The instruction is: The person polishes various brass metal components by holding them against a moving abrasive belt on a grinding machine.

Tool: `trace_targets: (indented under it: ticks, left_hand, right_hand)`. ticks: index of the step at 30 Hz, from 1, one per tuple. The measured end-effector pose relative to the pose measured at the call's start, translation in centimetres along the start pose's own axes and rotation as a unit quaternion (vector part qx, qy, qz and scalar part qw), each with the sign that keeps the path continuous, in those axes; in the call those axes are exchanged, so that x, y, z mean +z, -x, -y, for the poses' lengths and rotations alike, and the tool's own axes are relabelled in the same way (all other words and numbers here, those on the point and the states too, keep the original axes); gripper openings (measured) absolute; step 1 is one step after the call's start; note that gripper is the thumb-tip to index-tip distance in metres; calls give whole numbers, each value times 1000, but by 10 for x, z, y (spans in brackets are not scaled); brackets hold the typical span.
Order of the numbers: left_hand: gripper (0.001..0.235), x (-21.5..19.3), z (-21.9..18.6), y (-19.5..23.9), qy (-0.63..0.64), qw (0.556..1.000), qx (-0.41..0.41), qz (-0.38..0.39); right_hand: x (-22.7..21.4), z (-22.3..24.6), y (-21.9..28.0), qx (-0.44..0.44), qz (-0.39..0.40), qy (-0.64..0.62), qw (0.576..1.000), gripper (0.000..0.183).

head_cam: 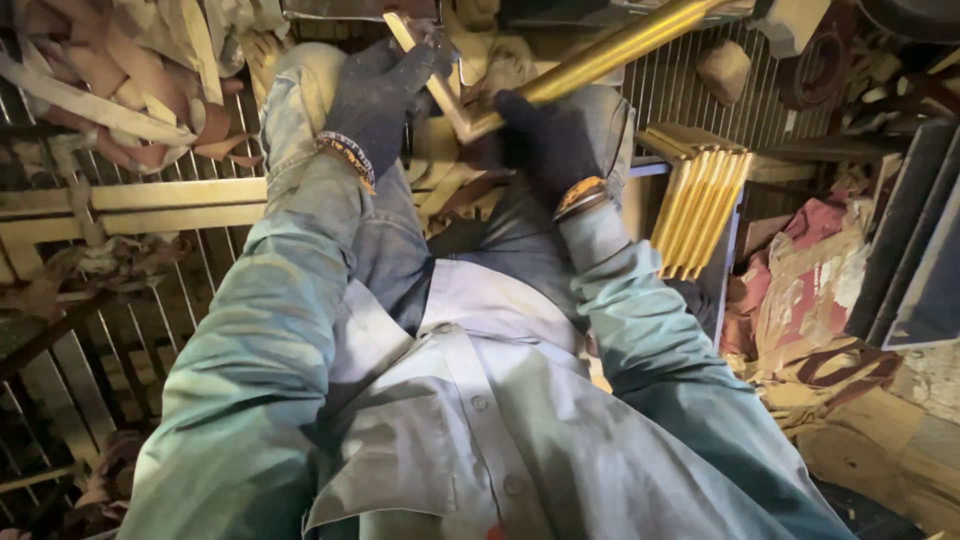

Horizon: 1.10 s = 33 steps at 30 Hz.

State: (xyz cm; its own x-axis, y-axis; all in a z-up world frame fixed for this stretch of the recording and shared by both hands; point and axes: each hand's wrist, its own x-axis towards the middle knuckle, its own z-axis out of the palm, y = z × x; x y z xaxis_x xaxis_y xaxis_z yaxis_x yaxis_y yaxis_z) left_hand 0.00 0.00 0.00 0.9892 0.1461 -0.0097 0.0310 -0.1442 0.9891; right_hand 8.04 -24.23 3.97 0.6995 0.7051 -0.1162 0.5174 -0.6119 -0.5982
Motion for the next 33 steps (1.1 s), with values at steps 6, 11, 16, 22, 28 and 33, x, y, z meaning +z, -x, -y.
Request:
trace_targets:
  ticks: [6,11,16,22,28,33]
  left_hand:
    - [32,3,-10,-14,289,944,-154,-39]
    - [33,-2,-12,-16,176,969,-170,-35]
    - [36,1,-3,-15,381,904,-192,-15]
    - [38,-3,-6,-9,346,928,-135,4]
    - [30,-10,-20,2,186,979,-82,15]
    - [13,-15,-18,18,272,951,-143,25]
  right_hand:
    - [-11,21,-21,291,-56,-464,835,34]
    - [-19,45,-32,328,-53,-511,793,33]
    - [-27,62,-37,307,-58,-514,799,34]
    - [-42,53,-40,87,-107,-37,990,36]
    - [-23,48,-4,-9,-76,-88,993,19]
    - [-2,57,33,34,-142,-326,934,29]
